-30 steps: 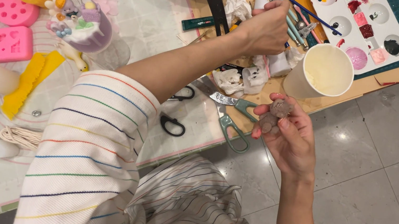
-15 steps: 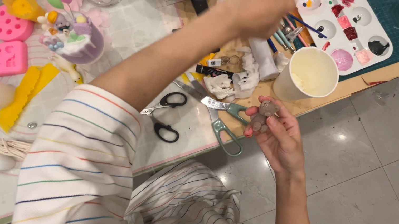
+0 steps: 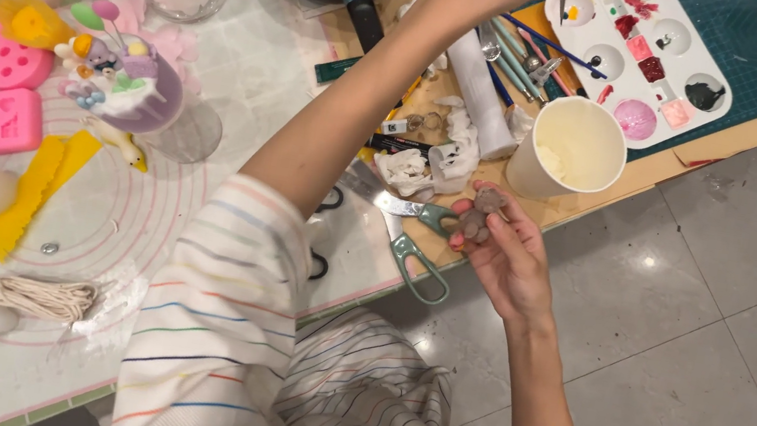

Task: Detailing and painting a small bear-shaped sculpture on a craft table.

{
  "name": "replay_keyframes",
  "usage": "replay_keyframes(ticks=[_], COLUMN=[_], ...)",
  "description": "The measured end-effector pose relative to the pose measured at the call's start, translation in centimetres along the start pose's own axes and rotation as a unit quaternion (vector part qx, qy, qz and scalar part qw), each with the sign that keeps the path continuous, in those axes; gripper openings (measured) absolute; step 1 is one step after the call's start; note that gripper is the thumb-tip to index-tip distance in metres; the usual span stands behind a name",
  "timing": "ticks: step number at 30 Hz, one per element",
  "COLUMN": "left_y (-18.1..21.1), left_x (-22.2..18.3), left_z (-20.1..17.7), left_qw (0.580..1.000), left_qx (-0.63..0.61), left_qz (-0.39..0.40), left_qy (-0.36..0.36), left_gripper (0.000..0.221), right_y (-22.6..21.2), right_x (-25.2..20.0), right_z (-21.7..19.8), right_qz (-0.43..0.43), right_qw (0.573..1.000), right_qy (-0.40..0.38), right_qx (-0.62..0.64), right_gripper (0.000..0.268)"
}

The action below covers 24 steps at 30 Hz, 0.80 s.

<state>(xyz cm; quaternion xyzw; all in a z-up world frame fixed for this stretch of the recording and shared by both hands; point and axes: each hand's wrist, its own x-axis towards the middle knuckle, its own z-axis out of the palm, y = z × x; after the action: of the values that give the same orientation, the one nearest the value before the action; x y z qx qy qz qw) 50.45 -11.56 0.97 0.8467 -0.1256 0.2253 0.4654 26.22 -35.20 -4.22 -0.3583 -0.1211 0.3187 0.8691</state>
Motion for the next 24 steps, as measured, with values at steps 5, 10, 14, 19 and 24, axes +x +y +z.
replay_keyframes(ticks=[5,10,14,19,24], left_y=[11.9,13.8,11.7,11.1,11.1], left_x=[-7.6,-11.9,-13.0,-13.6,-13.3], left_z=[-7.0,-7.9,-5.7,-4.7,-5.4], left_qw=[0.988,0.996,0.991,0.988,0.976], left_qx=[0.062,0.077,0.117,0.124,0.179], left_qz=[0.136,0.008,-0.010,-0.018,-0.026], left_qy=[0.038,-0.042,-0.059,-0.091,-0.120], left_gripper=[0.016,0.015,0.010,0.010,0.017], right_y=[0.1,-0.2,-0.5,-0.7,-0.5], right_x=[0.1,0.9,1.3,1.5,1.6], right_z=[-0.3,1.1,2.0,2.0,1.8], right_qz=[-0.034,-0.114,-0.105,-0.083,-0.079], right_qw=[0.999,0.993,0.993,0.996,0.996], right_qy=[-0.010,-0.022,0.000,-0.002,-0.009], right_qx=[0.039,0.002,-0.049,-0.035,-0.044], right_gripper=[0.042,0.038,0.039,0.040,0.038])
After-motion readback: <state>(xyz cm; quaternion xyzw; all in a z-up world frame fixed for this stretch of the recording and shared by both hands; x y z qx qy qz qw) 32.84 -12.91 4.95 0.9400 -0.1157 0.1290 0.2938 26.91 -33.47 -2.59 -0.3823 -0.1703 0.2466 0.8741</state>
